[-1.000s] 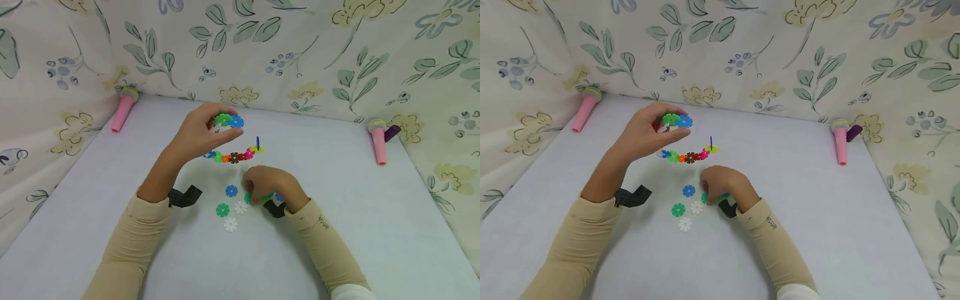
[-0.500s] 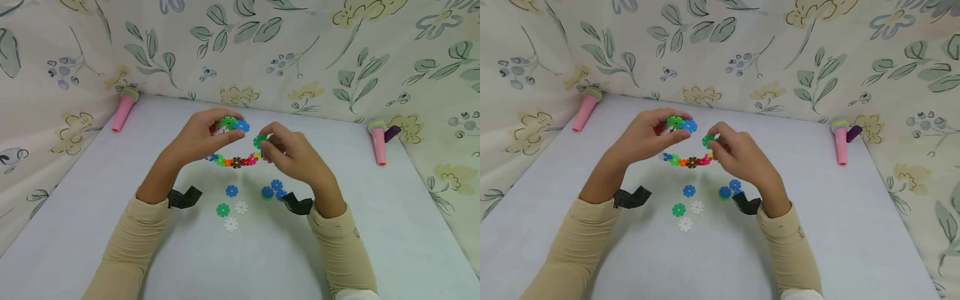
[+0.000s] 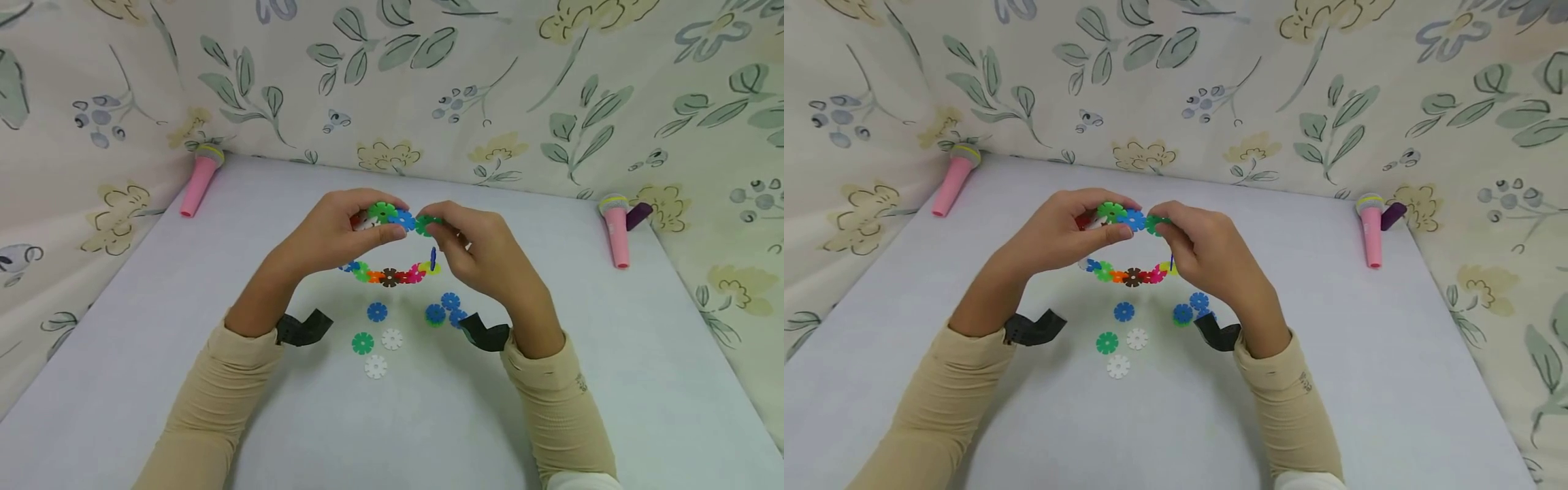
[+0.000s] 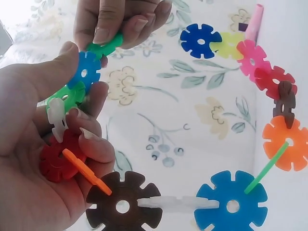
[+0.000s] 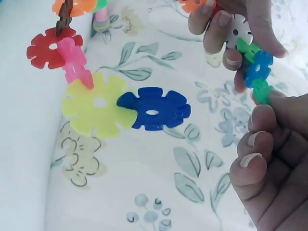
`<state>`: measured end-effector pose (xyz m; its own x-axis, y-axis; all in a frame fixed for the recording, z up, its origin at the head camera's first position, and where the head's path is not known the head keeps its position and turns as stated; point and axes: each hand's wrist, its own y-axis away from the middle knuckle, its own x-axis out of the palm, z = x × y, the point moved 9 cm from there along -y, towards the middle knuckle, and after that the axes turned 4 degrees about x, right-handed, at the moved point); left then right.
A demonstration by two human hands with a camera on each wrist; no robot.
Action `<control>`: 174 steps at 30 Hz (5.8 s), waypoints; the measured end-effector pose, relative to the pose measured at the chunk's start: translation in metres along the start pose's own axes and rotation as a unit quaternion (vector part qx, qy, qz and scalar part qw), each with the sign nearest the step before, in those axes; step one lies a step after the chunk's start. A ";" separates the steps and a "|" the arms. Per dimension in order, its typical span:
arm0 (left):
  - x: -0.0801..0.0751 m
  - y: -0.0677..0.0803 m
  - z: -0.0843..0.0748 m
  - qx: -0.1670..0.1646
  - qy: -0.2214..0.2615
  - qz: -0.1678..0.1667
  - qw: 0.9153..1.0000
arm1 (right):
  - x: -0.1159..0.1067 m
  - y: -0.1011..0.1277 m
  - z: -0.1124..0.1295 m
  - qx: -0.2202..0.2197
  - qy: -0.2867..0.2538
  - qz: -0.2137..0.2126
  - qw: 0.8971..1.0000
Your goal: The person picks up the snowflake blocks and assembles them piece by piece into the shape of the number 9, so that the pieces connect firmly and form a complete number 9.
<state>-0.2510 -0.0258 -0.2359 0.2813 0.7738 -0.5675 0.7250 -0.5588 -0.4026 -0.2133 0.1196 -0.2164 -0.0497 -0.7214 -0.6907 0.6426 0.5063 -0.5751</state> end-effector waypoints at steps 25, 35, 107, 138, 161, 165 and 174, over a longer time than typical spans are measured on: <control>0.012 -0.002 0.004 -0.007 0.044 0.004 0.999 | 0.000 0.000 0.006 -0.005 0.010 0.019 1.000; 0.002 -0.004 0.001 0.012 0.039 -0.045 0.998 | -0.009 -0.001 0.007 -0.006 -0.010 -0.050 0.999; -0.004 -0.007 0.018 -0.015 0.067 -0.087 0.994 | 0.012 0.008 -0.073 0.236 -0.166 0.060 0.956; -0.010 -0.002 -0.001 0.052 -0.053 -0.024 0.997 | 0.076 0.016 -0.003 0.126 -0.189 0.291 0.929; 0.016 0.001 -0.040 0.213 -0.023 -0.057 0.975 | 0.007 0.011 -0.038 0.278 -0.297 0.025 0.913; 0.015 -0.001 -0.034 0.194 -0.033 -0.053 0.979 | 0.007 0.011 -0.039 0.278 -0.274 0.030 0.920; 0.001 -0.002 -0.005 0.042 -0.062 -0.018 0.997 | 0.010 0.010 -0.034 0.229 -0.138 0.069 0.961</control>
<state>-0.2493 -0.0224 -0.2318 0.1722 0.7542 -0.6336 0.6766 -0.5581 -0.4804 -0.2337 0.1331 -0.2438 0.2240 -0.7925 -0.5672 0.9011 0.3901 -0.1891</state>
